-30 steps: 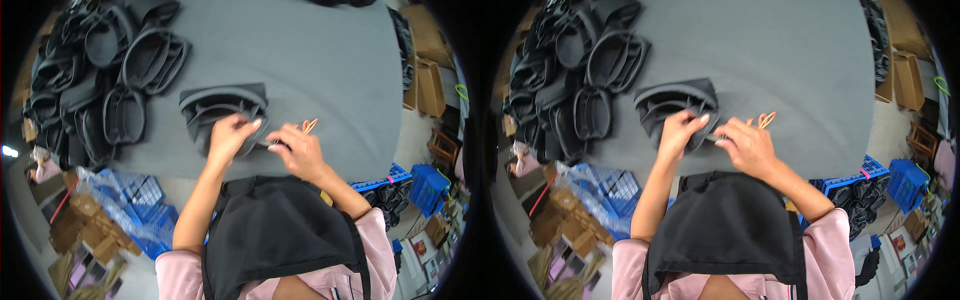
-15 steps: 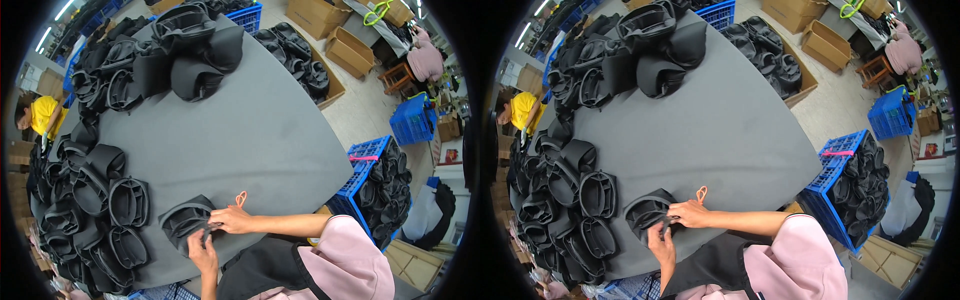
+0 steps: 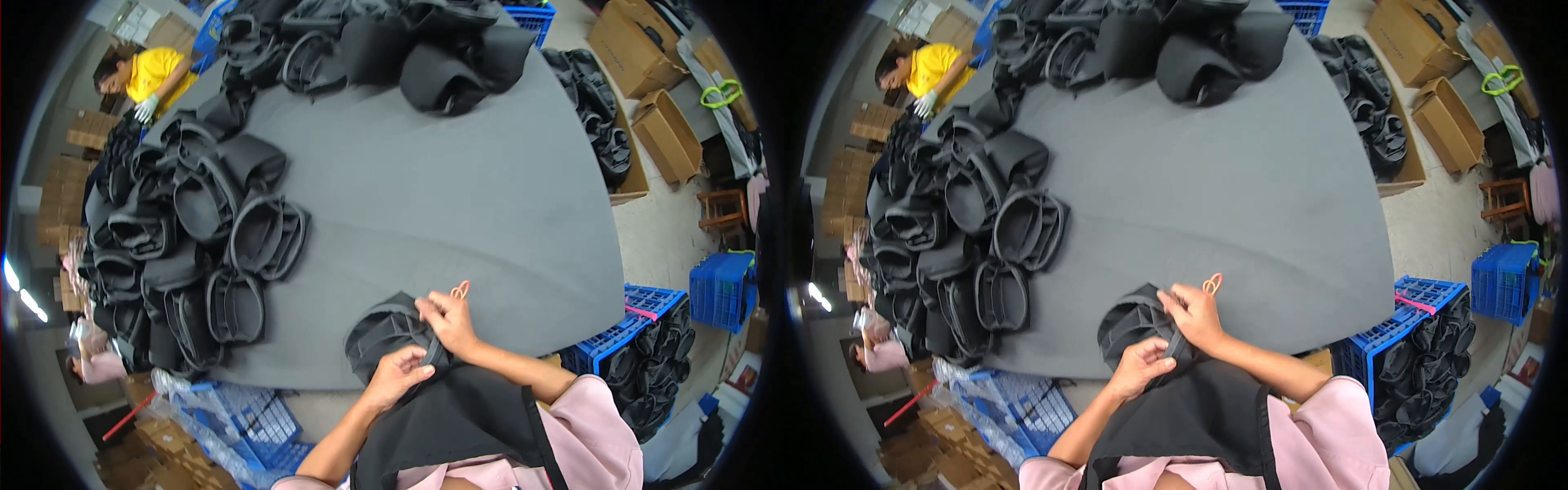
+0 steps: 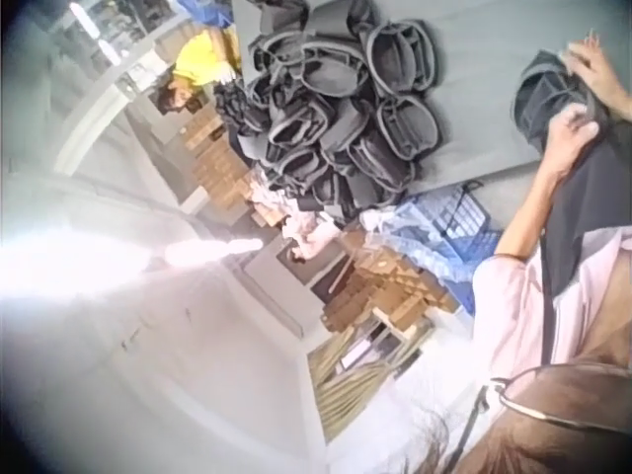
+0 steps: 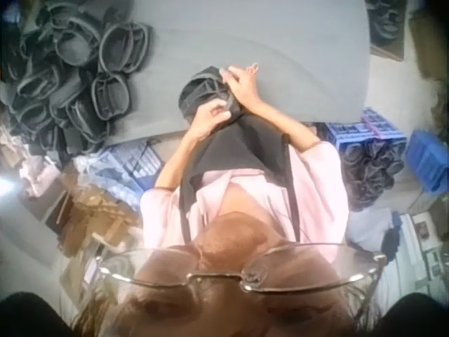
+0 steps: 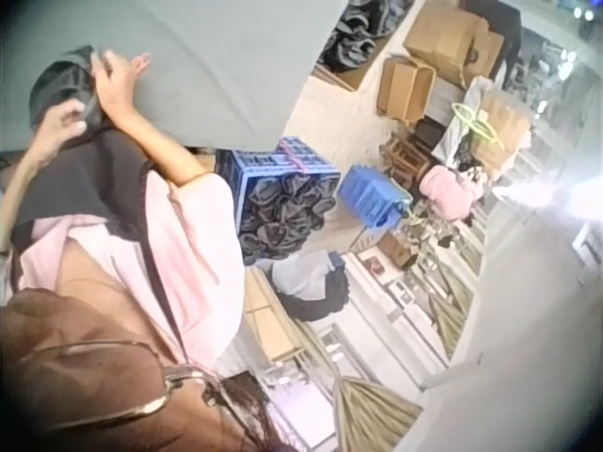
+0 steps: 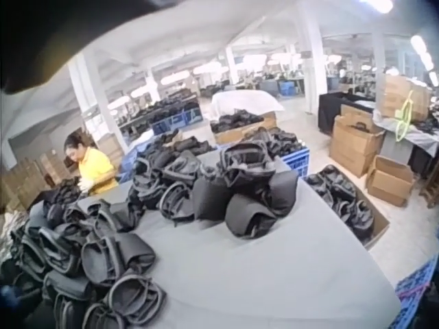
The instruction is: Trimming excess threads and inspecting black fabric components using small snips in a factory setting.
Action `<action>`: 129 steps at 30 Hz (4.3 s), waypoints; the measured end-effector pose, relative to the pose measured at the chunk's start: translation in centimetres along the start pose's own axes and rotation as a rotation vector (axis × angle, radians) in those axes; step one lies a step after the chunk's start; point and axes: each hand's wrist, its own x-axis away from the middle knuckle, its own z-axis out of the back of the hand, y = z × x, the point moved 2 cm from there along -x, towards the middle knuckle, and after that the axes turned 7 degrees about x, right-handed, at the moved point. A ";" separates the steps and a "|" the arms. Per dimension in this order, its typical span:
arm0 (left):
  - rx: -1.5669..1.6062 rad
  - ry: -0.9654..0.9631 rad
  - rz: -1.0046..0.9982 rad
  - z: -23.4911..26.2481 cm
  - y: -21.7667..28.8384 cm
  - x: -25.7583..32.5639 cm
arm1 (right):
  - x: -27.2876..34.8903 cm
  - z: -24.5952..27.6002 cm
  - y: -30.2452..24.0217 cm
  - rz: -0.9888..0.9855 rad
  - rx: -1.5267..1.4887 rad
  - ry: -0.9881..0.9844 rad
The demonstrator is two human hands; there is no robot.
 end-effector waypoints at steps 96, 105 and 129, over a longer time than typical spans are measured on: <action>0.944 0.445 -0.335 3.0 3.8 -5.5 | 3.9 2.2 -3.6 0.091 0.196 -0.187; -0.501 0.160 -0.100 4.1 3.3 -3.0 | 1.1 1.3 -1.8 0.209 0.392 -0.016; 0.040 0.258 -0.042 1.7 3.6 -8.2 | -4.3 0.8 0.5 -0.390 -0.423 -0.156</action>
